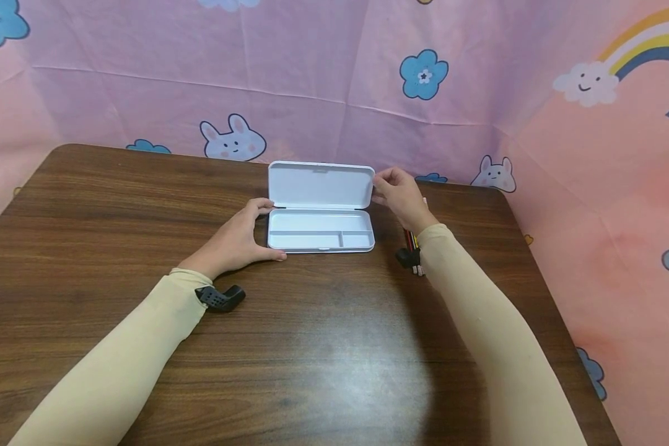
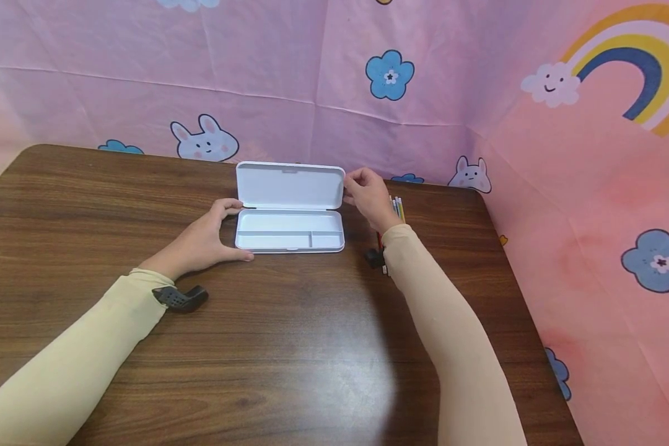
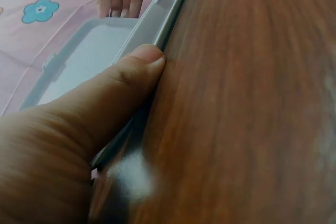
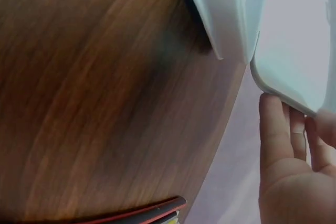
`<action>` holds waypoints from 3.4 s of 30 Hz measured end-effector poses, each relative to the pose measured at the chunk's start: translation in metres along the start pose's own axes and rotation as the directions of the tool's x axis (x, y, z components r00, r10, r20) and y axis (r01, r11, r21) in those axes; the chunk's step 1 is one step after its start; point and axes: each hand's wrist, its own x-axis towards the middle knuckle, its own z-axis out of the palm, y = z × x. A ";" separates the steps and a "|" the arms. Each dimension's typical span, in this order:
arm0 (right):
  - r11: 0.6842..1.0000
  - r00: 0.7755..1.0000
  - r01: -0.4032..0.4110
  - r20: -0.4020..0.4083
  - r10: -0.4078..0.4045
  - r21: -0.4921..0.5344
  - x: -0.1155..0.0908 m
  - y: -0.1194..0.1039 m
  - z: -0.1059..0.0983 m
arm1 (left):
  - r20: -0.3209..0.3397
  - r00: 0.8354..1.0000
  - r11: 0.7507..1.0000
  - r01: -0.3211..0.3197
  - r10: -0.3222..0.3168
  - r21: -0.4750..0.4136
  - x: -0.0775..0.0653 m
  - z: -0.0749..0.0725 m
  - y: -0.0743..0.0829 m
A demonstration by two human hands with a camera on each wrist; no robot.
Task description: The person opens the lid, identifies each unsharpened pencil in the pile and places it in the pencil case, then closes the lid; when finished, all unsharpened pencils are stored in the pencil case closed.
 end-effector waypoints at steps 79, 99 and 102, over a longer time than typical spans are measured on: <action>0.620 0.967 -0.006 0.152 0.203 -0.785 -0.090 0.029 -0.124 | 0.013 0.999 0.998 -0.041 0.040 0.053 0.000 0.001 -0.002; 0.521 0.967 -0.071 0.070 0.246 -0.851 -0.098 0.027 -0.131 | 0.024 0.999 0.997 -0.046 0.045 0.054 0.001 0.000 -0.003; 0.481 0.967 -0.075 0.054 0.250 -0.874 -0.099 0.028 -0.134 | 0.027 0.999 0.997 -0.047 0.046 0.055 0.001 0.000 -0.003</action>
